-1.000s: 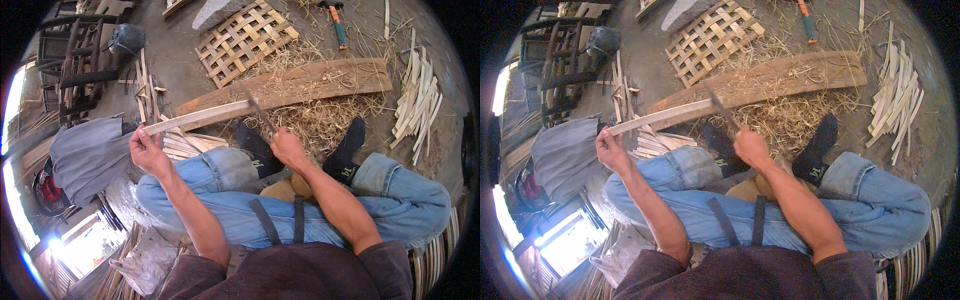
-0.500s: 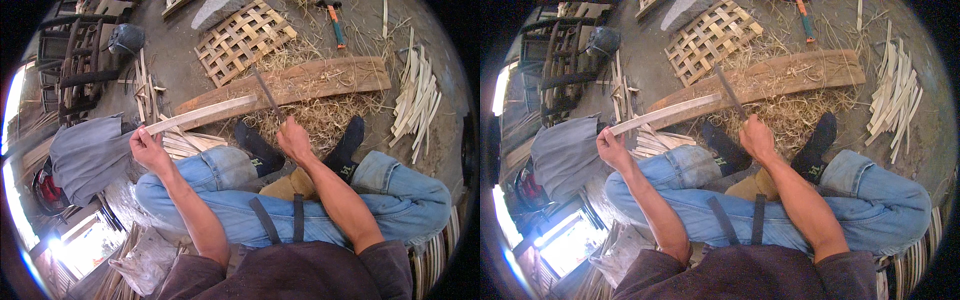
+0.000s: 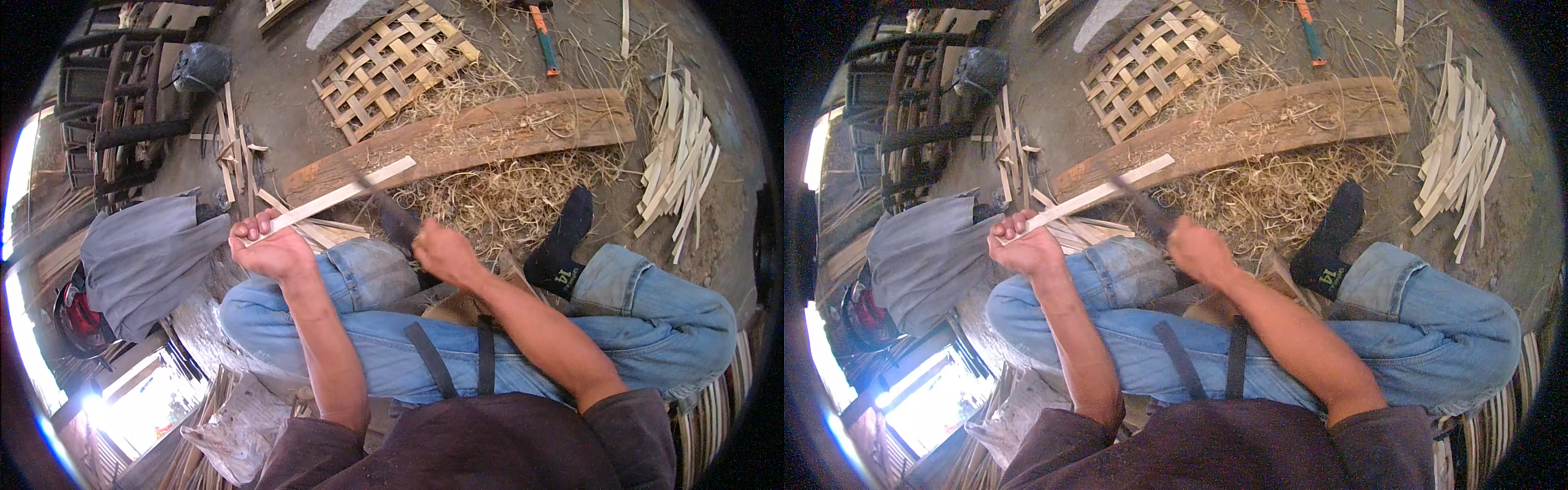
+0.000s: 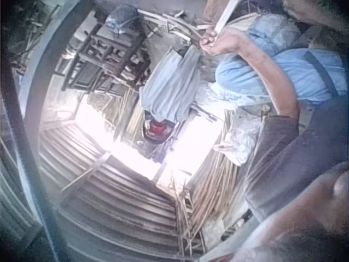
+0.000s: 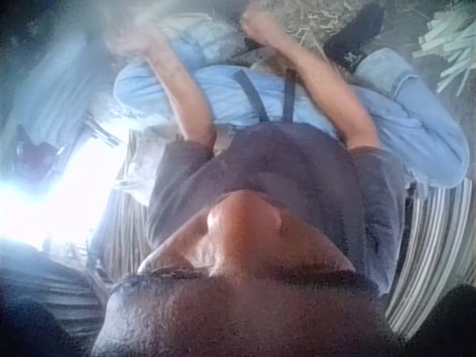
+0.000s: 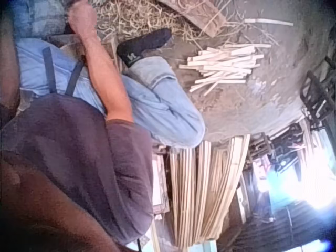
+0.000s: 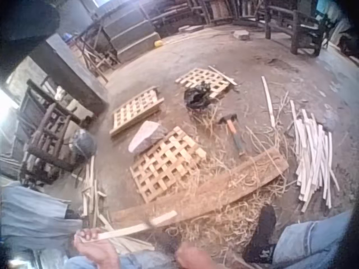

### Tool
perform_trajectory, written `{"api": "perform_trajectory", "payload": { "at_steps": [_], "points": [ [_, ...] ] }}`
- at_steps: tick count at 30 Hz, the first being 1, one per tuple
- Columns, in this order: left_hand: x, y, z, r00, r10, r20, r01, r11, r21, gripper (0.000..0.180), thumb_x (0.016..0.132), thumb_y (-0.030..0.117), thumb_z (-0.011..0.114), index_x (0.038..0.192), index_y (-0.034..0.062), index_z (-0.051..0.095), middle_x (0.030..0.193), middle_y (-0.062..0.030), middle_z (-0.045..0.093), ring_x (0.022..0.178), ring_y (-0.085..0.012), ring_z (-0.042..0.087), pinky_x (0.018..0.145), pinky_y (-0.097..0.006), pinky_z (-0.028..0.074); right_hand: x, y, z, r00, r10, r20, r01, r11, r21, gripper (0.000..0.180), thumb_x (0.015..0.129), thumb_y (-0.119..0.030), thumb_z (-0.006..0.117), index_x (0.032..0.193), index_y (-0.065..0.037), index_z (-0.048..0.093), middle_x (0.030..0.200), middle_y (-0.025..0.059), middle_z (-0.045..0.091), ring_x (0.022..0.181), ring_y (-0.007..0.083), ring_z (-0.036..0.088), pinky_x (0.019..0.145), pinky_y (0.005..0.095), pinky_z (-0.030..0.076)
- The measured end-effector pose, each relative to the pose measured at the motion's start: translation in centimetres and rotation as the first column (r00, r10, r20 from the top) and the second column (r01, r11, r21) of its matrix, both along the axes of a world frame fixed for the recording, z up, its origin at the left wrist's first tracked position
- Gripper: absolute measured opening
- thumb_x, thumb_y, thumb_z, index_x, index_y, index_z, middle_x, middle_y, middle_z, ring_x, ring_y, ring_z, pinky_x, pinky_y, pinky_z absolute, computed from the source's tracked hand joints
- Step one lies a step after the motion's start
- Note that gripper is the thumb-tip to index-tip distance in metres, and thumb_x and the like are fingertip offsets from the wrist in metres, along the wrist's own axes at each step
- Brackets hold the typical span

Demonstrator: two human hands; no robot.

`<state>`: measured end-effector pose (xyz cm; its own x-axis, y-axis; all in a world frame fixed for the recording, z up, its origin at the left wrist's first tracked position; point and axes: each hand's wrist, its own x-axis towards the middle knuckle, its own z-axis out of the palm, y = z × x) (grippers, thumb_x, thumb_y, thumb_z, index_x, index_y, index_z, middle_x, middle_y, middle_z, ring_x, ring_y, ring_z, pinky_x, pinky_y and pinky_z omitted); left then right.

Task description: The person sits cross-legged on the floor and uses a knife to shave thin strips from a wooden stick. They repeatedly scrape the blade along the stick's length, producing wood shavings that accumulate on the floor.

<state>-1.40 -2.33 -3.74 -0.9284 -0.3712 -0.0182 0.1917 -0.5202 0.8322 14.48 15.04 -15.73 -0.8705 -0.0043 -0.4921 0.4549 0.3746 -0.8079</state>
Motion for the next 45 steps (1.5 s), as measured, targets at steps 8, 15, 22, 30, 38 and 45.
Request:
{"api": "perform_trajectory", "payload": {
  "at_steps": [8, 15, 22, 30, 38, 45],
  "points": [
    [-1.8, -3.0, -1.7, 0.94, 0.251, 0.23, -0.26, 0.965, 0.011, 0.019, 0.084, 0.019, 0.043, 0.066, 0.0192, 0.039, 0.055, 0.0076, 0.037, 0.048, -0.0082, 0.036, 0.054, -0.024, 0.036, -0.3, 2.1, -1.5, 0.997, -0.046, 0.063, 0.039, 0.993, 0.113, 0.034, 0.083, -0.021, 0.062, 0.1, 0.005, 0.048, 0.077, 0.0294, 0.064, 0.076, 0.0483, 0.063, 0.07, 0.0536, 0.051],
    [-1.8, -3.0, -1.7, 0.927, 0.278, 0.253, -0.29, 0.957, 0.012, 0.019, 0.082, 0.018, 0.042, 0.064, 0.0192, 0.039, 0.054, 0.007, 0.038, 0.045, -0.0086, 0.035, 0.053, -0.023, 0.036, -0.3, 2.9, -2.1, 0.997, -0.003, 0.074, -0.008, 0.988, 0.154, 0.032, 0.083, -0.019, 0.061, 0.102, 0.004, 0.049, 0.082, 0.0277, 0.065, 0.081, 0.0451, 0.065, 0.073, 0.0527, 0.052],
    [-1.7, -2.3, -1.1, 0.922, 0.3, 0.244, -0.314, 0.949, 0.023, 0.019, 0.083, 0.018, 0.042, 0.065, 0.0197, 0.039, 0.055, 0.007, 0.038, 0.046, -0.0093, 0.035, 0.056, -0.025, 0.037, 0.4, 3.0, -3.0, 0.999, -0.035, 0.026, 0.03, 0.982, 0.189, 0.03, 0.083, -0.019, 0.06, 0.099, 0.005, 0.05, 0.079, 0.0276, 0.065, 0.079, 0.045, 0.065, 0.072, 0.0525, 0.052],
    [-1.6, -1.4, -0.5, 0.928, 0.284, 0.242, -0.299, 0.954, 0.027, 0.02, 0.084, 0.019, 0.042, 0.065, 0.0197, 0.04, 0.055, 0.0074, 0.038, 0.048, -0.0087, 0.037, 0.058, -0.025, 0.037, 0.2, 3.9, -3.6, 0.996, -0.043, 0.081, 0.02, 0.965, 0.263, 0.031, 0.082, -0.018, 0.059, 0.101, 0.005, 0.05, 0.082, 0.0267, 0.066, 0.079, 0.0441, 0.066, 0.072, 0.0514, 0.053],
    [-0.9, -0.4, -0.4, 0.935, 0.294, 0.197, -0.3, 0.954, -0.003, 0.021, 0.086, 0.021, 0.041, 0.065, 0.0192, 0.04, 0.055, 0.0066, 0.038, 0.048, -0.0085, 0.036, 0.054, -0.024, 0.035, 1.4, 5.0, -3.5, 0.999, -0.041, 0.007, 0.037, 0.947, 0.319, 0.031, 0.08, -0.016, 0.064, 0.102, 0.001, 0.05, 0.081, 0.0246, 0.066, 0.079, 0.0423, 0.066, 0.072, 0.0501, 0.054],
    [-0.8, -0.6, -0.6, 0.981, 0.155, 0.115, -0.16, 0.987, 0.03, 0.03, 0.088, 0.033, 0.039, 0.061, 0.0184, 0.037, 0.052, 0.0047, 0.034, 0.046, -0.0103, 0.03, 0.059, -0.028, 0.036, 0.9, 5.3, -3.3, 1.0, -0.021, -0.002, 0.02, 0.953, 0.302, 0.028, 0.084, -0.019, 0.061, 0.097, 0.002, 0.048, 0.076, 0.0255, 0.064, 0.075, 0.0449, 0.064, 0.068, 0.0526, 0.051]
  ]
}}
